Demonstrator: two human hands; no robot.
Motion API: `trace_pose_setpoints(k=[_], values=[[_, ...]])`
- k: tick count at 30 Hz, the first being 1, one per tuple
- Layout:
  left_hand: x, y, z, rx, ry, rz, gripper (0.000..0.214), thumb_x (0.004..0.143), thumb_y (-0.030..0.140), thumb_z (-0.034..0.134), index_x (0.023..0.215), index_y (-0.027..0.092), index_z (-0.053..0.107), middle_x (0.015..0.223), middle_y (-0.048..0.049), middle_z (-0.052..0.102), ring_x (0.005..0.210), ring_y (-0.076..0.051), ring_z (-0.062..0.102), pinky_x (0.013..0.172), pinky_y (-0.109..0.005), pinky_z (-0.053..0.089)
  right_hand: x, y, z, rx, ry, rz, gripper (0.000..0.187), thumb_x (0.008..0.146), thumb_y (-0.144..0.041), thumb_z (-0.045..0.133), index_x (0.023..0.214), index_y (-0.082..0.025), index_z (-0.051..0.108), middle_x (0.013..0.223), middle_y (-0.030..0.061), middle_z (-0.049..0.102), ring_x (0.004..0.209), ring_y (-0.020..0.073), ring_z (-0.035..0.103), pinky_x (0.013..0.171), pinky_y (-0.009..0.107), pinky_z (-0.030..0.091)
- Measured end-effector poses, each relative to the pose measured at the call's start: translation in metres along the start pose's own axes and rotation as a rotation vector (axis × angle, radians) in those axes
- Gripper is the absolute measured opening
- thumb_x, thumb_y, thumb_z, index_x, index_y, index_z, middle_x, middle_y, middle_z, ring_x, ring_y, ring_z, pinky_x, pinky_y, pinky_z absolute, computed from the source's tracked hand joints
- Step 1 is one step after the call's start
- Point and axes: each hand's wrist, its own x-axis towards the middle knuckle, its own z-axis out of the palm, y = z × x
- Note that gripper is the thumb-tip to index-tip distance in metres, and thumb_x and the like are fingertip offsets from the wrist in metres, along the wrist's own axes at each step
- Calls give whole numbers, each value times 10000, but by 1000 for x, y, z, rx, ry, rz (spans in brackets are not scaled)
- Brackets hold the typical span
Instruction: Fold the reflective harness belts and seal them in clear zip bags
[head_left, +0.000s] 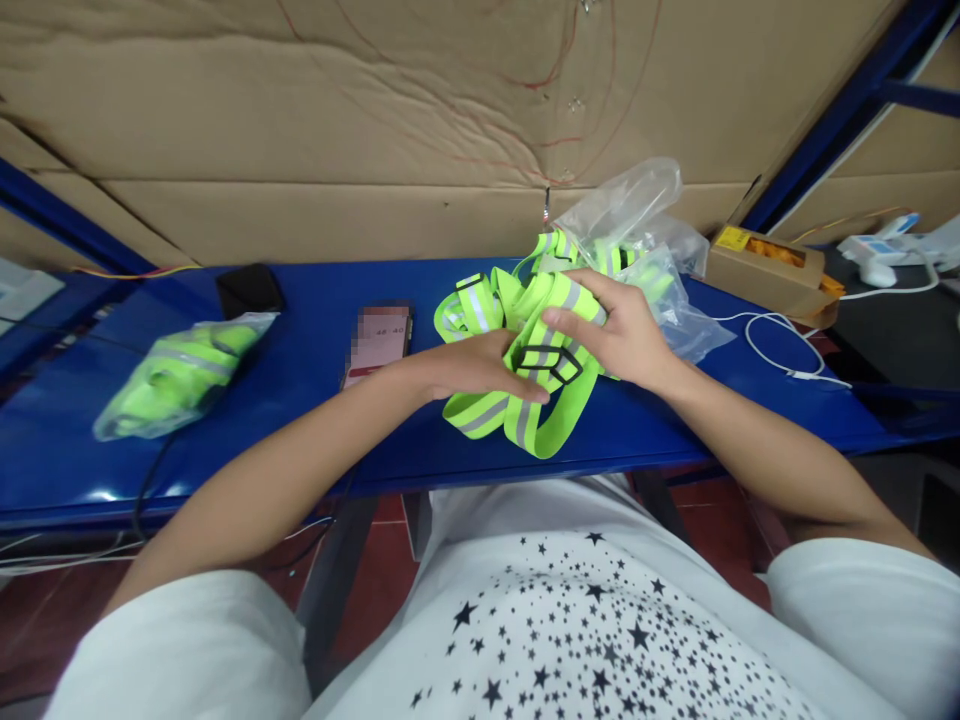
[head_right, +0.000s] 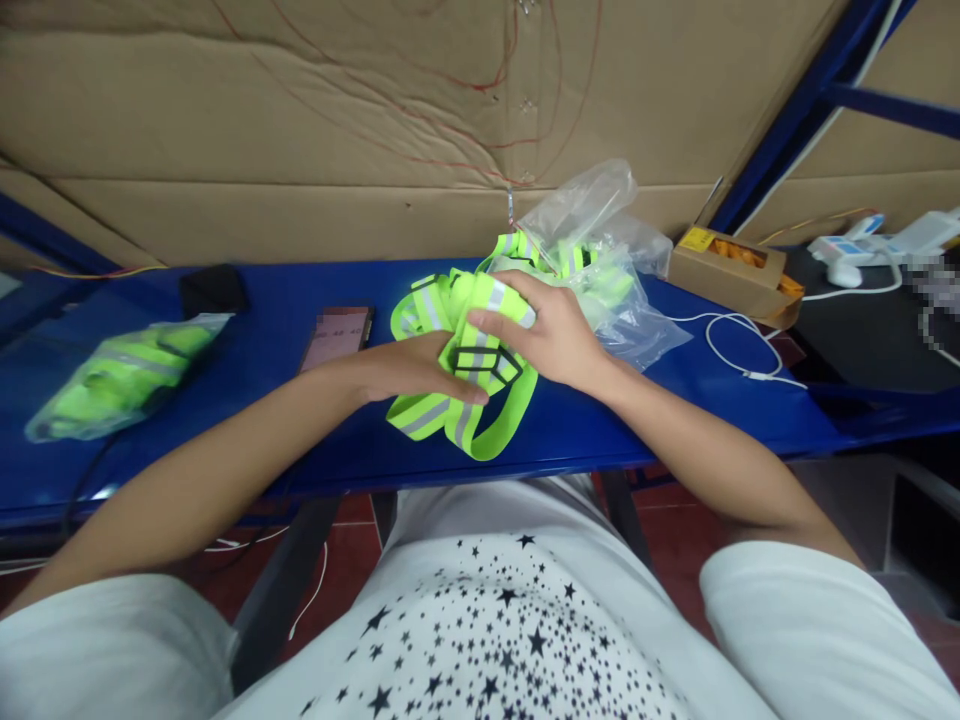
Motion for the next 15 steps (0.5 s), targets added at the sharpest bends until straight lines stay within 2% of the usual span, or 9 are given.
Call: trace_pose_setpoints(k=[2,5,8,11,13,15], values=[[0,-2,7,-61,-24,-11,765,680,512,937,1349,239,685,1344,-82,742,1265,-343,690,1086,-487,563,-2,-2,-1,-44,-37,-57,569,886,-659,736,1244,-217,742,1203,65,783,1116,289,737,1006,407,573],[1,-3,13,-163,1,-37,655,725,473,918,1294,222,716,1308,-78,760,1254,-324,698,1122,-493,537,-1,-1,-3,-68,-28,-101,526,920,-615,720,1288,-239,729,1239,55,772,1158,293,734,1039,421,571],[3,-3,12,-297,-1,-52,595,707,423,942,1226,208,743,1233,-69,784,1209,-303,715,1129,-494,529,0,3,-5,-108,24,-118,523,955,-641,659,1321,-269,706,1262,42,763,1205,302,721,1077,463,564],[4,-4,11,-411,-55,-44,655,668,381,974,1260,235,734,1258,-62,776,1240,-296,700,1149,-485,516,-3,4,-7,-163,-1,-171,575,959,-680,625,1379,-290,670,1352,44,728,1300,322,678,1139,505,532],[3,-3,12,-405,-90,-16,667,674,403,973,1278,256,732,1295,-54,763,1283,-299,678,1175,-473,496,-6,2,-7,-180,-36,-213,616,944,-705,630,1403,-294,657,1393,46,708,1339,328,656,1175,509,510],[1,-1,12,-317,-64,6,662,702,456,951,1291,255,726,1329,-54,748,1304,-308,664,1180,-471,491,-8,0,-7,-177,-41,-223,627,941,-713,627,1407,-295,654,1397,45,705,1342,325,656,1184,503,505]])
